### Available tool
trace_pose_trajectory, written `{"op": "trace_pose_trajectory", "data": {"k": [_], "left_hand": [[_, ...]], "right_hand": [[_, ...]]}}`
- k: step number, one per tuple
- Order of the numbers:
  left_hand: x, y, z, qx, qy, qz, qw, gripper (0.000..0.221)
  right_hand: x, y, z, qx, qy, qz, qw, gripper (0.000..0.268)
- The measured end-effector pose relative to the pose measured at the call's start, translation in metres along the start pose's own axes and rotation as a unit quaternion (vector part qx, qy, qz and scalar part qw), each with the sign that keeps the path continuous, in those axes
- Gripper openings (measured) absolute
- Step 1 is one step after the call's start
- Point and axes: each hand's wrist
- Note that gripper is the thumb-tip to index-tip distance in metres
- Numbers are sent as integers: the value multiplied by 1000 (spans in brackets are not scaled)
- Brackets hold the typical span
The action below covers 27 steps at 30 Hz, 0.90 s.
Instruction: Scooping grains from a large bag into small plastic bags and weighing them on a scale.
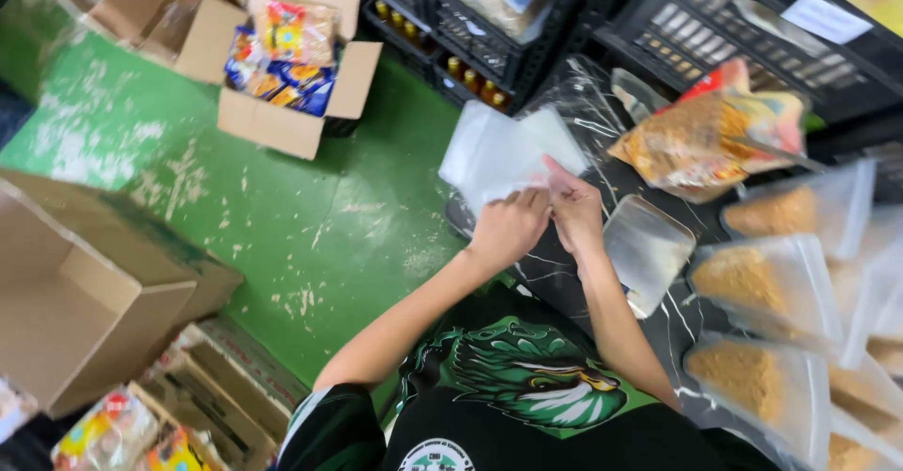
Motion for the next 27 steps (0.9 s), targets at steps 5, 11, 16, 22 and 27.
{"op": "trace_pose_trajectory", "data": {"k": [5, 11, 16, 22, 27], "left_hand": [[-33, -22, 40, 77, 240, -143, 957, 19], [-54, -29, 110, -17, 521, -417, 744, 43], [-19, -48, 107, 37, 477, -363, 800, 35], [13, -59, 116, 73, 387, -307, 866, 32], [23, -65, 128, 87, 380, -274, 879, 33]], "right_hand": [[-85, 36, -28, 61, -38, -38, 997, 55], [-119, 66, -46, 117, -8, -48, 992, 63], [-121, 71, -69, 164, 16, -70, 984, 67], [-128, 75, -83, 192, 33, -76, 978, 66], [-136, 72, -92, 210, 26, -72, 975, 65]]}}
Point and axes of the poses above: each hand's wrist, its own y-axis away from the middle knuckle, its own z-axis out of the palm, x = y × z, and after that the axes turned 4 degrees about x, right-handed
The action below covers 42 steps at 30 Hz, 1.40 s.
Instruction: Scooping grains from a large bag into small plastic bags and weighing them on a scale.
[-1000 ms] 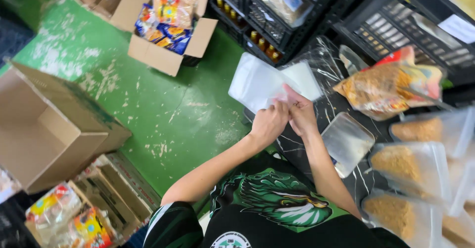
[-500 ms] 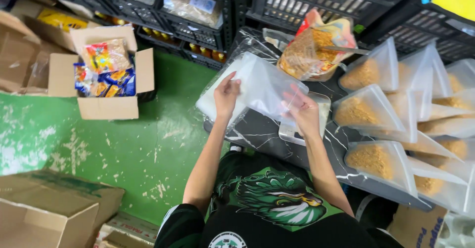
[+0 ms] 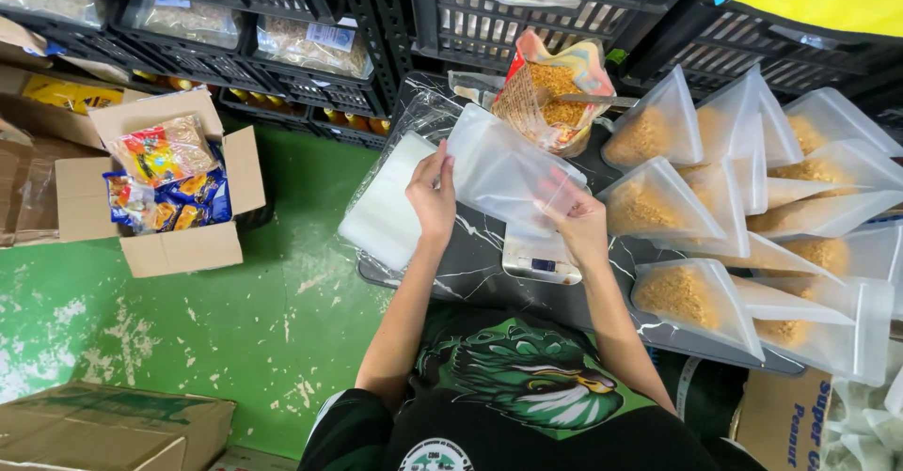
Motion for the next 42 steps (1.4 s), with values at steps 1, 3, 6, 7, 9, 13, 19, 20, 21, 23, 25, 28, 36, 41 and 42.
{"op": "trace_pose_trajectory", "data": {"k": [1, 3, 6, 7, 9, 13, 19, 20, 21, 23, 25, 28, 36, 41, 42], "left_hand": [[1, -2, 1, 0, 0, 0, 1000, 33], [3, -4, 3, 1, 8, 14, 1000, 32], [1, -5, 5, 5, -6, 41, 999, 30], [-1, -5, 6, 5, -7, 41, 999, 30], [-3, -6, 7, 7, -4, 44, 999, 31], [-2, -7, 4, 22, 3, 35, 999, 34], [-1, -6, 0, 15, 8, 54, 998, 29], [-2, -5, 0, 13, 1, 63, 998, 30], [-4, -4, 1, 11, -6, 71, 997, 31], [-6, -4, 2, 10, -10, 75, 997, 31], [-8, -4, 2, 9, -13, 80, 997, 31], [-14, -3, 2, 9, -8, 76, 997, 31], [-25, -1, 0, 15, -20, 99, 995, 32], [-14, -2, -9, 11, -22, 108, 994, 26], [-9, -3, -13, 5, -10, 106, 994, 24]], "right_hand": [[2, -3, -1, 0, 0, 0, 1000, 65], [6, -8, -4, 0, 0, 7, 1000, 64], [-20, -1, 9, 7, -8, 6, 1000, 61], [-19, -2, 9, 6, -8, 8, 1000, 61], [-18, -3, 10, 1, -7, 5, 1000, 62], [-8, -8, 9, -3, -26, 12, 1000, 64], [-2, -7, 7, -8, -29, 6, 1000, 63], [-3, -6, 8, -7, -25, 4, 1000, 63], [-4, -4, 8, -6, -19, 2, 1000, 63], [-3, -4, 8, -8, -20, -1, 1000, 63], [-3, -4, 9, -11, -20, -5, 1000, 63], [-5, -2, 11, -13, -17, -10, 1000, 64], [13, -10, 1, -32, 4, -22, 999, 66], [10, -5, 5, -33, 1, -19, 999, 66], [8, -3, 7, -31, -2, -12, 999, 66]]}}
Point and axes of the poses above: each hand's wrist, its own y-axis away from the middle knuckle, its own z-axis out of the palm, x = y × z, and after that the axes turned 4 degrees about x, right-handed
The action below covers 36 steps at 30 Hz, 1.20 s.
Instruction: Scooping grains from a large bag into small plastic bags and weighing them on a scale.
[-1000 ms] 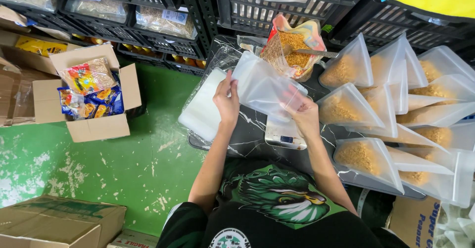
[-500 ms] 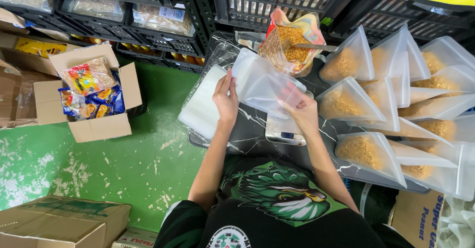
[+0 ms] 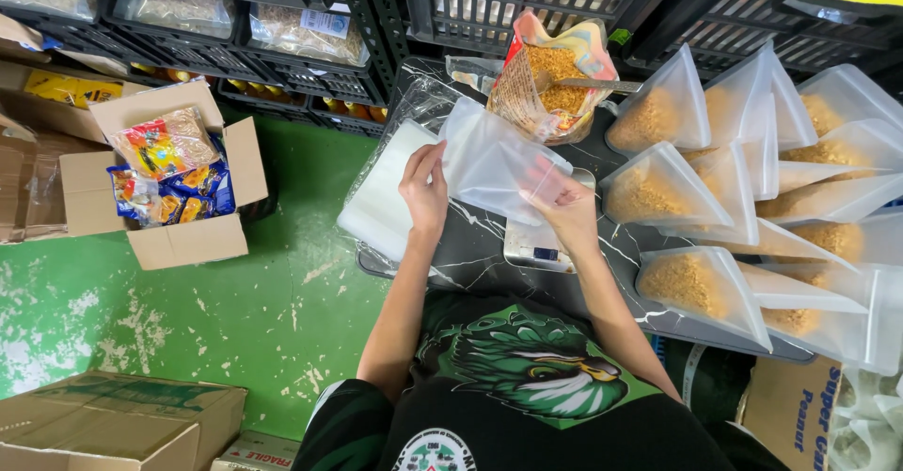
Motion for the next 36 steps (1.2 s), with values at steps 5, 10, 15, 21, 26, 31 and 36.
{"op": "trace_pose_trajectory", "data": {"k": [5, 10, 15, 21, 26, 31, 36], "left_hand": [[-23, 5, -1, -27, -30, -14, 999, 12], [-30, -4, -19, -102, -186, 119, 970, 9], [-40, -13, -32, -177, 3, -2, 984, 11], [-28, -39, -82, -314, 190, -238, 899, 10], [-18, -37, -95, -335, 286, -299, 847, 10], [-43, -12, -87, -263, 327, -307, 854, 10], [0, -33, -104, -319, 297, -396, 808, 13]], "right_hand": [[-4, 0, 2, 2, 43, -8, 999, 66], [0, 2, 5, -7, 126, -41, 991, 62], [2, -3, -8, -23, 142, -69, 987, 62], [6, 4, -24, -56, 99, -35, 993, 67], [0, 7, -35, -93, 122, -59, 986, 66], [1, 4, -36, -102, 122, -57, 986, 66], [-14, 11, -27, -135, 122, -33, 983, 62]]}}
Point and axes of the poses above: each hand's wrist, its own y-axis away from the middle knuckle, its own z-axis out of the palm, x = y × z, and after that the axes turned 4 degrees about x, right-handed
